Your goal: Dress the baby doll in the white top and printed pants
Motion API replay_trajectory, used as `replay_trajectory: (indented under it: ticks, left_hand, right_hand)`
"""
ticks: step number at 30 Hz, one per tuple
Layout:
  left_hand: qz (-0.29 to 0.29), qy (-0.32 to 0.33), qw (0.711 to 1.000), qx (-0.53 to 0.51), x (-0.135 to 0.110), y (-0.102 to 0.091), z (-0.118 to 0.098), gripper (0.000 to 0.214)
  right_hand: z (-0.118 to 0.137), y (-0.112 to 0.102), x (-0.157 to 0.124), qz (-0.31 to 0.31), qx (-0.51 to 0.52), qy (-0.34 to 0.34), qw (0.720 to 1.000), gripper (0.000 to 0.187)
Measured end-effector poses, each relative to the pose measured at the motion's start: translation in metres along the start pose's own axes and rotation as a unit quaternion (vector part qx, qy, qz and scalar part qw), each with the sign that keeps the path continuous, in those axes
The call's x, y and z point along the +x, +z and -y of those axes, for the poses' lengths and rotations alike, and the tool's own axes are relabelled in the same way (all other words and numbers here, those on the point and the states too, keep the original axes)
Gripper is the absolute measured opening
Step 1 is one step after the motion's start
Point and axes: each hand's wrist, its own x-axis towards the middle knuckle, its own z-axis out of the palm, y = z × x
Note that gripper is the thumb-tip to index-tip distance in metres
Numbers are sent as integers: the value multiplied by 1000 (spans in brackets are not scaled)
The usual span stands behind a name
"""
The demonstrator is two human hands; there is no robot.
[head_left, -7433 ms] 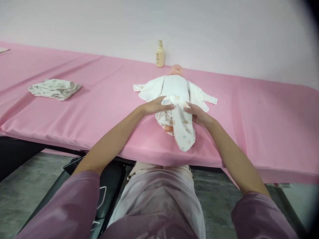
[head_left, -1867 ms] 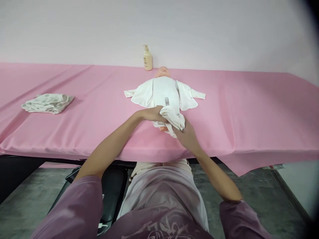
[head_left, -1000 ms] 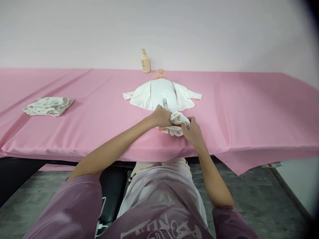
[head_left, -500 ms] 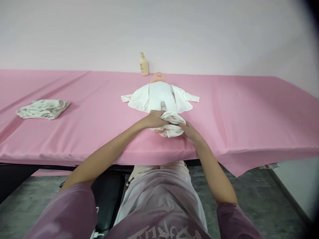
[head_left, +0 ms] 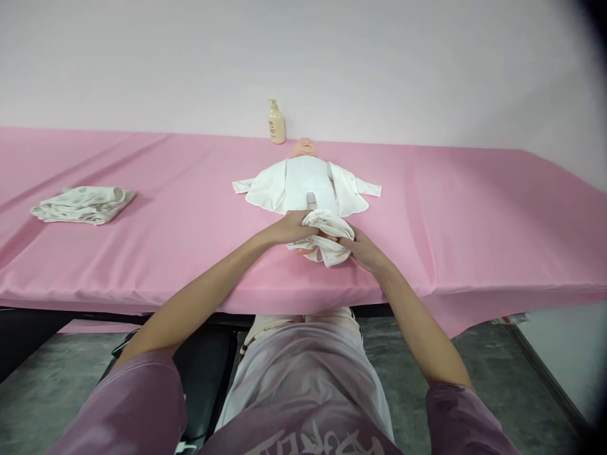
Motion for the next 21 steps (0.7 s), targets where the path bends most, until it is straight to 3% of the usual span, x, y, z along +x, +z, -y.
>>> replay_trajectory:
  ticks: [5,9,15,21]
  left_hand:
    - [8,-6,1000,-29,0,0,4,53]
    - [7,24,1000,-12,-1,2,4,47]
    - [-50,89,977,189,2,14,-2,23]
    - [-27,123,966,228,8,11,-3,14]
  right_hand:
    - [4,-3,0,-28,-63,4,998,84]
    - [4,-8,2,-64,-133,-19,989,67]
    - [0,-23,32,-128,-168,-69,975,53]
    - [9,-35,45,-52,-165,-54,983,51]
